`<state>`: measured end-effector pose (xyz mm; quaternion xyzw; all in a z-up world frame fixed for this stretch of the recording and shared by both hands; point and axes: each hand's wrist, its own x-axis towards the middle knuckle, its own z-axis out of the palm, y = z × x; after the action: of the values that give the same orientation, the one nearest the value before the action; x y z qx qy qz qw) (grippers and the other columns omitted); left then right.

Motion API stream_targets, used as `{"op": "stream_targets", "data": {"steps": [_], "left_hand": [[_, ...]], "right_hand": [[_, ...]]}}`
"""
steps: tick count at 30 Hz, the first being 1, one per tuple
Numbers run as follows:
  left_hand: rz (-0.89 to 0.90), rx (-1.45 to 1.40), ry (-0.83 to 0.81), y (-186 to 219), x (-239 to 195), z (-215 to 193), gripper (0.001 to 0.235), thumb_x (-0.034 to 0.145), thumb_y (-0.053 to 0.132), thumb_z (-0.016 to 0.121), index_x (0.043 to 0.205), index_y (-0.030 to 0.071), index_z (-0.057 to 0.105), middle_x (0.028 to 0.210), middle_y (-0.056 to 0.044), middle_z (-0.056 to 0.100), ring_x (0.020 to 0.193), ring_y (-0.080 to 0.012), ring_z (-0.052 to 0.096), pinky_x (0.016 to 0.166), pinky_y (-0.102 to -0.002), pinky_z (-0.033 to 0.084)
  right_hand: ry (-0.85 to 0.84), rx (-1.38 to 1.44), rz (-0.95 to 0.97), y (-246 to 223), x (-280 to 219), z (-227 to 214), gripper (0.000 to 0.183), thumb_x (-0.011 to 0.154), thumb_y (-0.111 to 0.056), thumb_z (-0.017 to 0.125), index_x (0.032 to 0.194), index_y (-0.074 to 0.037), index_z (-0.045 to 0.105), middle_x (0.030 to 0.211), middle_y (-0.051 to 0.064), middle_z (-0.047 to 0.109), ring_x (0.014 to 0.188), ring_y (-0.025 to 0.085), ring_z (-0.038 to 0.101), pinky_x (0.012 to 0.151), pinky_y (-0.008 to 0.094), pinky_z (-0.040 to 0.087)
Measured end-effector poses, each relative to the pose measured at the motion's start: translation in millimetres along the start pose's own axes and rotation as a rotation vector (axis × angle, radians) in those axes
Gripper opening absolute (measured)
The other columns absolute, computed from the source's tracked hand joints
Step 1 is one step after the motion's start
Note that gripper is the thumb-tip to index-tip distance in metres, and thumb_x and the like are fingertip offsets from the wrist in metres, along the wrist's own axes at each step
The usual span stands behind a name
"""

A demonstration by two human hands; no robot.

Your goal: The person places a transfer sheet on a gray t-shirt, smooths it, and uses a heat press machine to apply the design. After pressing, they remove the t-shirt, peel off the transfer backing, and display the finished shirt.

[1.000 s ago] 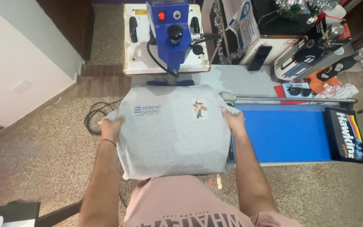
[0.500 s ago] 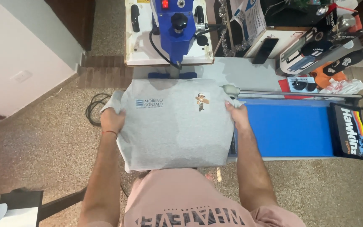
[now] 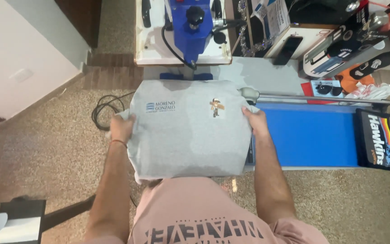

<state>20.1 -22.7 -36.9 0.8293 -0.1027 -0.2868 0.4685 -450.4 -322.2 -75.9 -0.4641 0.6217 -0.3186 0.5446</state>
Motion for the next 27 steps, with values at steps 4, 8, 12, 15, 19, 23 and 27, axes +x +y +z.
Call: {"op": "stream_targets", "data": {"steps": [4,8,12,15,19,23,27], "left_hand": [[-0.037,-0.409,-0.097,25,-14,-7,0.064,0.102,0.031,0.093,0.147,-0.004,0.064,0.132,-0.016,0.072,0.129,-0.0335,0.069,0.109,-0.05,0.057],[0.105,0.42,0.064,-33,54,0,0.05,0.1,0.05,0.09,0.114,0.004,0.08,0.097,-0.019,0.078,0.098,-0.0378,0.082,0.075,-0.057,0.067],[0.025,0.03,0.0,-31,39,-5,0.06,0.097,0.036,0.094,0.132,-0.006,0.072,0.124,-0.026,0.077,0.125,-0.0423,0.073,0.103,-0.055,0.062],[-0.02,0.123,0.032,24,-21,-8,0.067,0.096,0.04,0.093,0.135,-0.01,0.069,0.132,-0.035,0.071,0.135,-0.0504,0.065,0.112,-0.061,0.055],[-0.105,-0.378,0.066,47,-25,-2,0.081,0.095,0.031,0.096,0.153,-0.013,0.06,0.153,-0.035,0.064,0.154,-0.0495,0.051,0.131,-0.055,0.045],[0.101,0.323,0.104,-53,53,6,0.064,0.093,0.051,0.09,0.113,-0.009,0.084,0.115,-0.033,0.08,0.125,-0.0518,0.073,0.108,-0.062,0.058],[-0.022,-0.366,0.01,-28,27,-8,0.036,0.092,0.028,0.095,0.114,0.001,0.085,0.104,-0.018,0.083,0.1,-0.0304,0.082,0.088,-0.047,0.063]], "right_hand": [[-0.067,0.24,0.016,-34,-22,3,0.085,0.094,-0.033,0.103,0.159,-0.001,0.059,0.137,0.019,0.074,0.121,0.033,0.075,0.1,0.052,0.065],[0.031,-0.079,0.011,-5,-5,-3,0.069,0.091,-0.04,0.106,0.141,-0.005,0.075,0.125,0.02,0.08,0.113,0.03,0.081,0.091,0.053,0.067],[0.051,0.053,0.038,13,1,-10,0.078,0.09,-0.045,0.104,0.146,-0.002,0.07,0.127,0.02,0.078,0.116,0.033,0.079,0.095,0.052,0.066],[0.059,0.037,0.014,0,-15,-1,0.077,0.09,-0.046,0.105,0.141,0.001,0.072,0.123,0.022,0.079,0.112,0.031,0.08,0.093,0.051,0.066],[0.012,0.26,-0.002,-31,-33,8,0.064,0.095,-0.029,0.101,0.143,0.002,0.072,0.125,0.018,0.08,0.106,0.027,0.08,0.089,0.044,0.068],[0.115,-0.052,0.072,-35,-37,15,0.117,0.087,-0.052,0.106,0.167,0.009,0.047,0.157,0.035,0.061,0.15,0.045,0.06,0.12,0.062,0.053],[0.081,0.027,-0.006,-8,-8,0,0.073,0.091,-0.044,0.101,0.141,0.001,0.074,0.126,0.018,0.079,0.116,0.032,0.079,0.097,0.049,0.066]]}}
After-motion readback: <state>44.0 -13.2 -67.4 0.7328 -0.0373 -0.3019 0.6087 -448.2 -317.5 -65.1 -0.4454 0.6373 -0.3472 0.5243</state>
